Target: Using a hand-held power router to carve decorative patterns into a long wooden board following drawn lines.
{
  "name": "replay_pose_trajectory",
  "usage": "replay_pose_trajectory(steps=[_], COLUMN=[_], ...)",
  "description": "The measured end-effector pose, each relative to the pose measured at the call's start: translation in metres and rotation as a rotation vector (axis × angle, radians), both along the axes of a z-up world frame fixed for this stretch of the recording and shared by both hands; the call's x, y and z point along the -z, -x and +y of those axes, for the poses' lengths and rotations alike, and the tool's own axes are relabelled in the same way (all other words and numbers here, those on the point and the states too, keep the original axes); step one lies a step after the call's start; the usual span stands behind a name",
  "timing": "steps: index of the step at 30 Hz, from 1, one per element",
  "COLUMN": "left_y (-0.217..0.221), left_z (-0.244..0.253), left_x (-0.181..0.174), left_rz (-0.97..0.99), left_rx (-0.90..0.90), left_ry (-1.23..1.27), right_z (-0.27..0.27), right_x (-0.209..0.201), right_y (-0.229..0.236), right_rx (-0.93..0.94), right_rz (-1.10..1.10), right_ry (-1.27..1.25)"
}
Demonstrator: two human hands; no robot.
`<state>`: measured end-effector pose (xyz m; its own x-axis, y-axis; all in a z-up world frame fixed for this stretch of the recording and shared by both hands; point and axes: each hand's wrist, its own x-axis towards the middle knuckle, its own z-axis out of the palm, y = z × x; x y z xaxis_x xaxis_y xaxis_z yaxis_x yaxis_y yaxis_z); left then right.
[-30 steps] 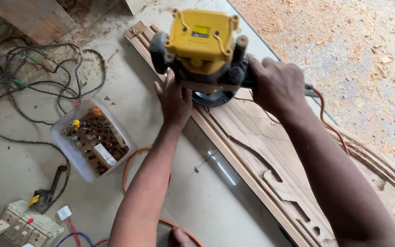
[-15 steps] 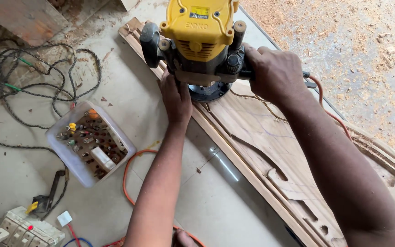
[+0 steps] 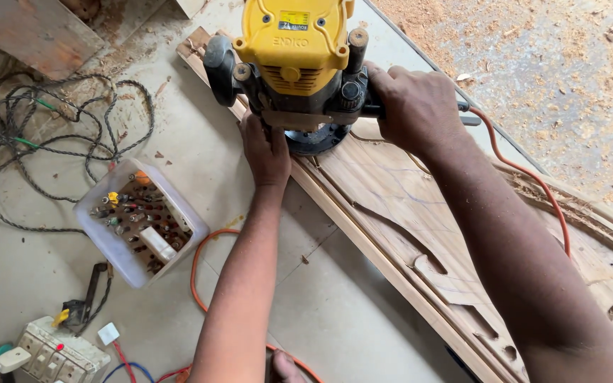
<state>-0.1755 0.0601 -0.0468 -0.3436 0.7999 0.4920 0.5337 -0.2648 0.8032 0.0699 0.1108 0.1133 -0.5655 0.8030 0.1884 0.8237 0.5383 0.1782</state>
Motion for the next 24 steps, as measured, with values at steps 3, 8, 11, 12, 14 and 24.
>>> replay_pose_trajectory(steps=[3, 8, 11, 12, 14, 24], left_y=[0.000, 0.002, -0.002, -0.002, -0.002, -0.007], left_z=[0.001, 0.000, -0.005, -0.007, -0.008, -0.013], left_x=[0.002, 0.014, 0.006, 0.003, 0.006, 0.007], left_rz=[0.017, 0.061, 0.069, 0.078, 0.103, 0.104], left_rx=[-0.010, -0.029, -0.018, -0.016, -0.022, -0.057], left_ry=[-0.004, 0.016, 0.007, -0.007, -0.020, 0.069], right_z=[0.004, -0.020, -0.067, -0.084, -0.075, -0.057], right_x=[0.004, 0.005, 0.009, 0.012, 0.049, 0.080], right_y=[-0.002, 0.000, 0.007, 0.012, 0.019, 0.044], right_rx=[-0.003, 0.031, 0.080, 0.136, 0.189, 0.322], right_rz=[-0.010, 0.002, 0.325, 0.664, 0.773, 0.813], right_ry=[-0.025, -0.132, -0.213, -0.061, 0.044, 0.068])
